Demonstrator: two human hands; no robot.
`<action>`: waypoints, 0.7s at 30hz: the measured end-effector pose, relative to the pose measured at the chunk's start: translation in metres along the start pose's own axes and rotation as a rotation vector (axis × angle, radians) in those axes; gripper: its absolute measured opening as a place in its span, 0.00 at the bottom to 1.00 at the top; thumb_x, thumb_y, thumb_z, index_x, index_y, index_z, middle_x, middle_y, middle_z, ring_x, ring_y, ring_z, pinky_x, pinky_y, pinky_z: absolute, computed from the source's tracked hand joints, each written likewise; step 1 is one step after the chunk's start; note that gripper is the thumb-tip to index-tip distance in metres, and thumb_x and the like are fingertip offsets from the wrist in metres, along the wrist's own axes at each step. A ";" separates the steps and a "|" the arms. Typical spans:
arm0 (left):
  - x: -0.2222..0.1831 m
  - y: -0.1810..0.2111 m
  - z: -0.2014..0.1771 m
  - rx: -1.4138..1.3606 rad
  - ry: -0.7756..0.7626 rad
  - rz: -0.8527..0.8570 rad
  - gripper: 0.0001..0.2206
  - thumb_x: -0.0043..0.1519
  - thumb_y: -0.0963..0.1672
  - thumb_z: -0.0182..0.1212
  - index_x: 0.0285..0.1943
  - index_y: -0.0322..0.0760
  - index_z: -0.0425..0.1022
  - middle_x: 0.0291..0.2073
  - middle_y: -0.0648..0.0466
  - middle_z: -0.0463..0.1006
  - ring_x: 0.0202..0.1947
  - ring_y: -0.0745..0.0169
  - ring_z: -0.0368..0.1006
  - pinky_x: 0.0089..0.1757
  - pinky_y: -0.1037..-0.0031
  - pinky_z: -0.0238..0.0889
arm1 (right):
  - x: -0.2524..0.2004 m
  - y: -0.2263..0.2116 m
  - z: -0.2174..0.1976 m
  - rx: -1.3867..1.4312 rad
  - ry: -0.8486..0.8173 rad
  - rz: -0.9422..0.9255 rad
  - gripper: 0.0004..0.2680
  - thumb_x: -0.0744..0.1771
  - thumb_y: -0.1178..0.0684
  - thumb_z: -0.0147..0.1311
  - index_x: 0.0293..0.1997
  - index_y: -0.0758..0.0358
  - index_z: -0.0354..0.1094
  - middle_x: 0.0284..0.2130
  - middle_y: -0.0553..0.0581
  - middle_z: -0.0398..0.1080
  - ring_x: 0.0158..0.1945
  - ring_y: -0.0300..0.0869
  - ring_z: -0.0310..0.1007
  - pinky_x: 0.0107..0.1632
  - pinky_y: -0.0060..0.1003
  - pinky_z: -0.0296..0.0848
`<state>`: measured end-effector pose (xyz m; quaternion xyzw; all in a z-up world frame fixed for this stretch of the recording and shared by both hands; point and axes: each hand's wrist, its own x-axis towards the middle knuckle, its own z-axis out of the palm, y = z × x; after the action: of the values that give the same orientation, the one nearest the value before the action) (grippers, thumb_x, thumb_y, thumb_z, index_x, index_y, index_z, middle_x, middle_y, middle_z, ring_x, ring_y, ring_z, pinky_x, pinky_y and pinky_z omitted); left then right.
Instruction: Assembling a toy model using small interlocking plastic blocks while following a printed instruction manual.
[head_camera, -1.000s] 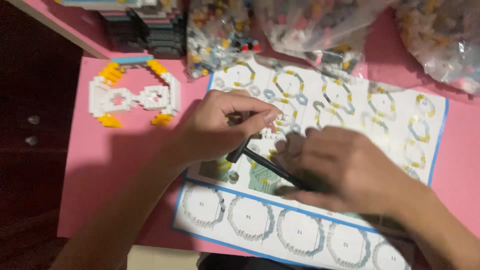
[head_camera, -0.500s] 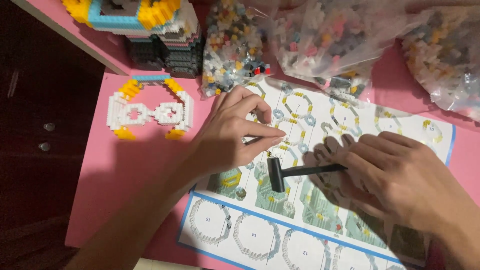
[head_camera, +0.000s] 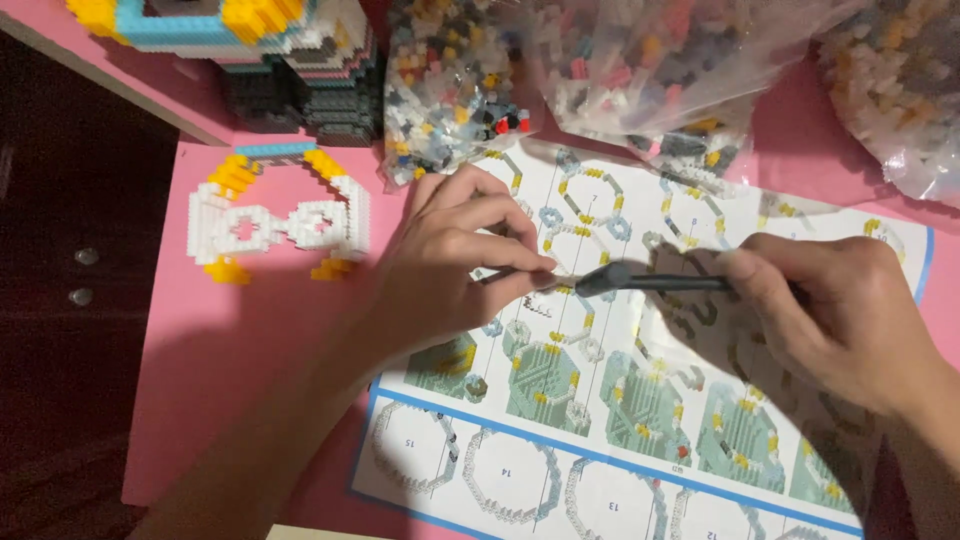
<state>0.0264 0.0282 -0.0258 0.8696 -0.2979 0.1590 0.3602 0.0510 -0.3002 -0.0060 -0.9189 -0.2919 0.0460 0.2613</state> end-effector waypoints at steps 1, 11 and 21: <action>0.000 0.000 0.000 0.001 -0.024 -0.012 0.02 0.61 0.45 0.76 0.36 0.49 0.89 0.36 0.66 0.80 0.47 0.59 0.67 0.46 0.62 0.47 | 0.000 -0.004 0.000 0.062 0.028 0.036 0.15 0.73 0.52 0.49 0.24 0.59 0.65 0.12 0.50 0.52 0.19 0.39 0.46 0.25 0.38 0.51; -0.003 -0.005 0.005 0.009 0.018 0.003 0.06 0.58 0.45 0.79 0.30 0.47 0.86 0.35 0.65 0.80 0.47 0.58 0.69 0.49 0.60 0.47 | 0.003 0.000 0.012 -0.153 0.088 -0.047 0.19 0.75 0.54 0.48 0.21 0.61 0.58 0.10 0.53 0.52 0.14 0.43 0.47 0.22 0.43 0.50; -0.001 0.000 0.005 -0.006 0.010 -0.025 0.09 0.60 0.45 0.76 0.26 0.46 0.83 0.35 0.66 0.80 0.47 0.60 0.68 0.49 0.60 0.45 | 0.003 -0.014 0.004 0.192 0.069 0.214 0.21 0.76 0.53 0.46 0.19 0.62 0.57 0.14 0.48 0.47 0.22 0.36 0.42 0.25 0.38 0.45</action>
<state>0.0260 0.0251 -0.0304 0.8713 -0.2858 0.1580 0.3664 0.0456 -0.2864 -0.0021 -0.9166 -0.1774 0.0698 0.3514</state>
